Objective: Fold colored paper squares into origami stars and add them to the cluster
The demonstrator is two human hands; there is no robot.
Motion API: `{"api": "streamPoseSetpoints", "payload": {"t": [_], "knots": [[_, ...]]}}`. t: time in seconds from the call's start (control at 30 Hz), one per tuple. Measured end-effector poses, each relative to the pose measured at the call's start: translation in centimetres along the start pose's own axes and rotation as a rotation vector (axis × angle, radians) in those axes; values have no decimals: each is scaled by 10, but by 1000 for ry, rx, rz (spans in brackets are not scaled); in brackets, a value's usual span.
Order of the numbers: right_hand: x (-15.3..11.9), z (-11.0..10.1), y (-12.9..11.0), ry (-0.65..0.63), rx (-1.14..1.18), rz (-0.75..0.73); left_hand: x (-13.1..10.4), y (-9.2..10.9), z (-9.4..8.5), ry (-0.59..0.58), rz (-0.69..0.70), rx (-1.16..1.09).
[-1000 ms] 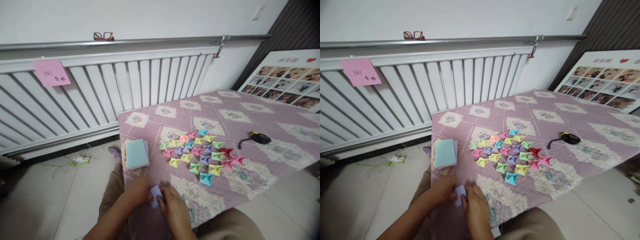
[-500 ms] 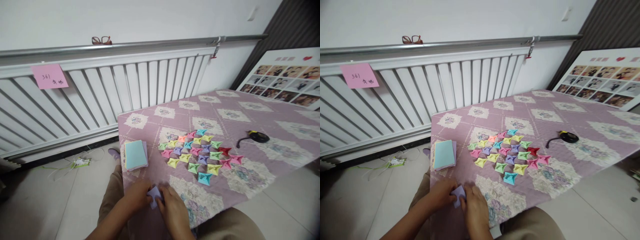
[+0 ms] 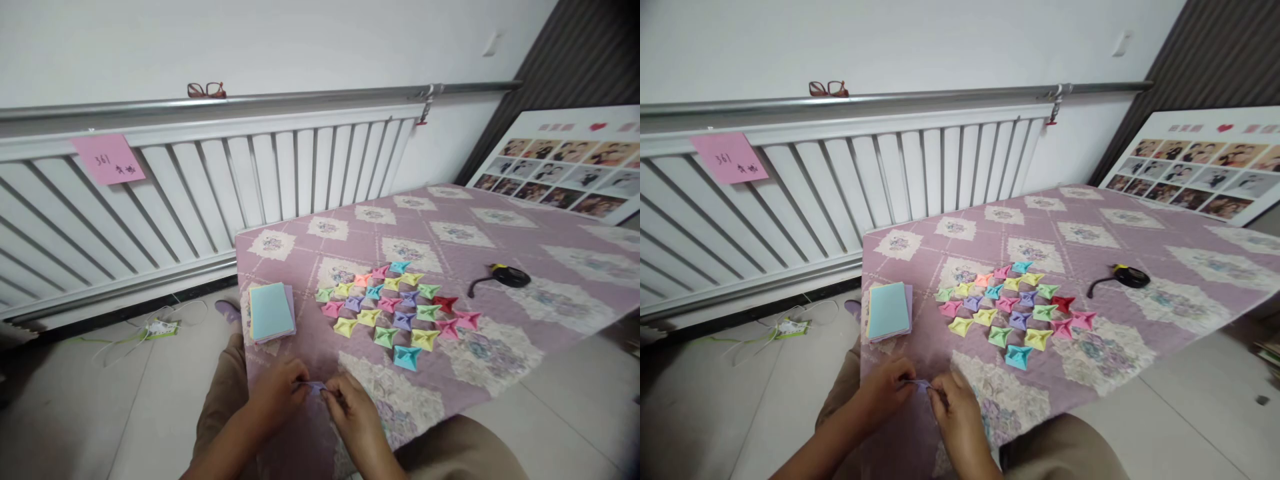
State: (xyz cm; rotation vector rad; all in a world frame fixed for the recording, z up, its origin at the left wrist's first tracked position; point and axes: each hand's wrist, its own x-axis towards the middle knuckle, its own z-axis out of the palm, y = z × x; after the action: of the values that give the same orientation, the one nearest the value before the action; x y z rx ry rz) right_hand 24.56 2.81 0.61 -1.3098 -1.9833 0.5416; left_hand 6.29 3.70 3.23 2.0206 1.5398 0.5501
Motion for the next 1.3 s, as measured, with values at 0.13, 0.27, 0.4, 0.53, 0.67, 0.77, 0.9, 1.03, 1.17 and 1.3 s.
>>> {"api": "streamPoseSetpoints", "payload": {"t": [0.13,0.27,0.4,0.53,0.67,0.77,0.9,1.03,1.17,1.3], "knots": [[5,-11,6,132,-210,-226,-2,4,9,254,221,165],[3,-12,15,150,-325,-323,-2,-4,28,373,370,362],[-8,-5,24,98,-344,-300,-9,-12,44,381,389,452],[-16,-3,25,-23,-323,-233,-19,-11,48,260,284,420],[-16,-8,20,-103,-261,-143,-25,-7,43,178,143,305],[-15,-11,17,-99,-237,-87,-27,-5,40,169,41,220],[-14,-10,15,-101,-253,-51,-27,-2,38,161,-54,167],[-13,-7,15,-82,-304,-9,-24,0,37,140,-132,164],[-12,-4,15,-56,-339,15,-21,0,36,103,-169,191],[-10,-1,15,-15,-383,7,-17,3,34,83,-195,236]]}}
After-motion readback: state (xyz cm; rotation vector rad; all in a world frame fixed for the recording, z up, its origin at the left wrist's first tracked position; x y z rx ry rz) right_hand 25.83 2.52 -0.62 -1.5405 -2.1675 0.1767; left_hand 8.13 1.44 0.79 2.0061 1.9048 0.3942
